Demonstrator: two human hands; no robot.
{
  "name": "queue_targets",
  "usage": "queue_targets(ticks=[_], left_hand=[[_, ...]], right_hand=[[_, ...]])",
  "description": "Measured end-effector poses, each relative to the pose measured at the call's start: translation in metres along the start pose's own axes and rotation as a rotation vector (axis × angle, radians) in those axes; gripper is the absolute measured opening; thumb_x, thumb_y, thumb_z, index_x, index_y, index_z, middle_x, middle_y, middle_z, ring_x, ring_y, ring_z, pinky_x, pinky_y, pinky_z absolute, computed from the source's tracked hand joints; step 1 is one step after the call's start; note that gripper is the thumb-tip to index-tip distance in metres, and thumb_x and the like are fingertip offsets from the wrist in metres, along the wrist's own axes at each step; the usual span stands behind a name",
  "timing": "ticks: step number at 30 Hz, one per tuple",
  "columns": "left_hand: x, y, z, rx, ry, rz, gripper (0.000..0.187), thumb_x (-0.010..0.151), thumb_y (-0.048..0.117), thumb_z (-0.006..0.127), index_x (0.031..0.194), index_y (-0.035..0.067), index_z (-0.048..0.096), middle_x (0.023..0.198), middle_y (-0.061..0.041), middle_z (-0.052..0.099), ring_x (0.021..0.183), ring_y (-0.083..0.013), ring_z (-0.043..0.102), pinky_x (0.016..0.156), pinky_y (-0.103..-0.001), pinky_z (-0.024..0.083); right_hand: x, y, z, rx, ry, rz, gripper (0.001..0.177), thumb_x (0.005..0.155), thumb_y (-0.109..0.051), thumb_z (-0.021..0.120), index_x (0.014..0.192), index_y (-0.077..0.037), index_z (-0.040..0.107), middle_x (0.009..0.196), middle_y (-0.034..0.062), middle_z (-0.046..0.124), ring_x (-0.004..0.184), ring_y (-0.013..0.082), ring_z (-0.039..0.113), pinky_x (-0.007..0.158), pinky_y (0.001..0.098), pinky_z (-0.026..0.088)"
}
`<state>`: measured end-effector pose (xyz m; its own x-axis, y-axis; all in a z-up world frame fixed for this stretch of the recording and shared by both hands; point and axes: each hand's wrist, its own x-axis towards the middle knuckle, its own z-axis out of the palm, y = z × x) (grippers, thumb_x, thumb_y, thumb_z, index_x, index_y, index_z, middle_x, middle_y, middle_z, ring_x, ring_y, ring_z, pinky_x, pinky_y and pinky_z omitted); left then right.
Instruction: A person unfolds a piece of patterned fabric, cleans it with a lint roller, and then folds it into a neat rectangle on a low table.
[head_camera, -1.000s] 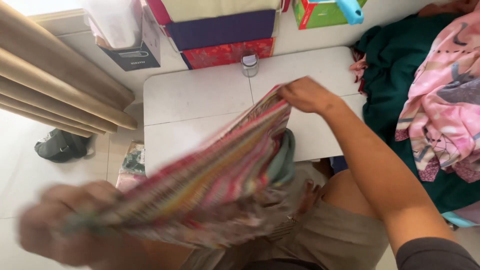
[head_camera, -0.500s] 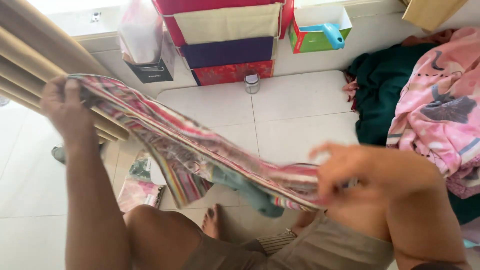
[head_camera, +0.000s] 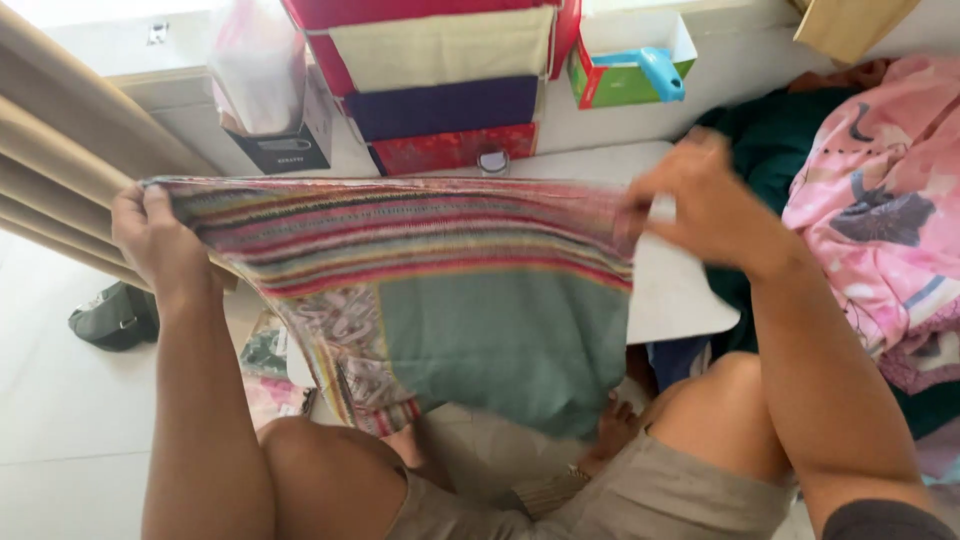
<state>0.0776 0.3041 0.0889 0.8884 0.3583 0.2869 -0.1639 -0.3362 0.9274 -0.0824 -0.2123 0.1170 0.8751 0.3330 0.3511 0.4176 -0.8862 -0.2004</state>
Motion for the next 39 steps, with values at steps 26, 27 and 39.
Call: queue_targets(ticks=[26, 27, 39], left_hand=[[-0.013, -0.007, 0.016, -0.169, -0.218, 0.243, 0.023, 0.107, 0.010, 0.034, 0.127, 0.005, 0.046, 0.117, -0.012, 0.058, 0.103, -0.0195, 0.060, 0.098, -0.035, 0.055], [-0.020, 0.004, 0.021, -0.015, -0.350, 0.390, 0.022, 0.105, 0.000, 0.031, 0.124, 0.003, 0.043, 0.112, -0.015, 0.050, 0.100, -0.0228, 0.050, 0.094, -0.038, 0.044], [-0.141, 0.106, 0.130, 0.149, -1.112, 0.591, 0.029, 0.093, 0.038, 0.075, 0.103, 0.013, 0.065, 0.061, -0.010, 0.067, 0.069, -0.0392, 0.072, 0.067, -0.045, 0.056]], right_hand=[[-0.011, 0.006, 0.029, 0.900, 0.051, 0.108, 0.018, 0.093, -0.009, 0.075, 0.099, 0.002, 0.063, 0.087, 0.0047, 0.065, 0.069, 0.0086, 0.052, 0.068, 0.0199, 0.046], [-0.001, -0.013, 0.023, 0.601, 0.039, 0.076, 0.020, 0.088, -0.004, 0.080, 0.094, 0.008, 0.065, 0.073, 0.0069, 0.062, 0.059, 0.0137, 0.045, 0.058, 0.0247, 0.040], [0.041, -0.037, 0.075, 0.995, 0.119, 0.113, 0.023, 0.098, -0.023, 0.080, 0.105, -0.003, 0.072, 0.078, 0.0006, 0.058, 0.073, 0.0076, 0.053, 0.070, 0.0249, 0.049]])
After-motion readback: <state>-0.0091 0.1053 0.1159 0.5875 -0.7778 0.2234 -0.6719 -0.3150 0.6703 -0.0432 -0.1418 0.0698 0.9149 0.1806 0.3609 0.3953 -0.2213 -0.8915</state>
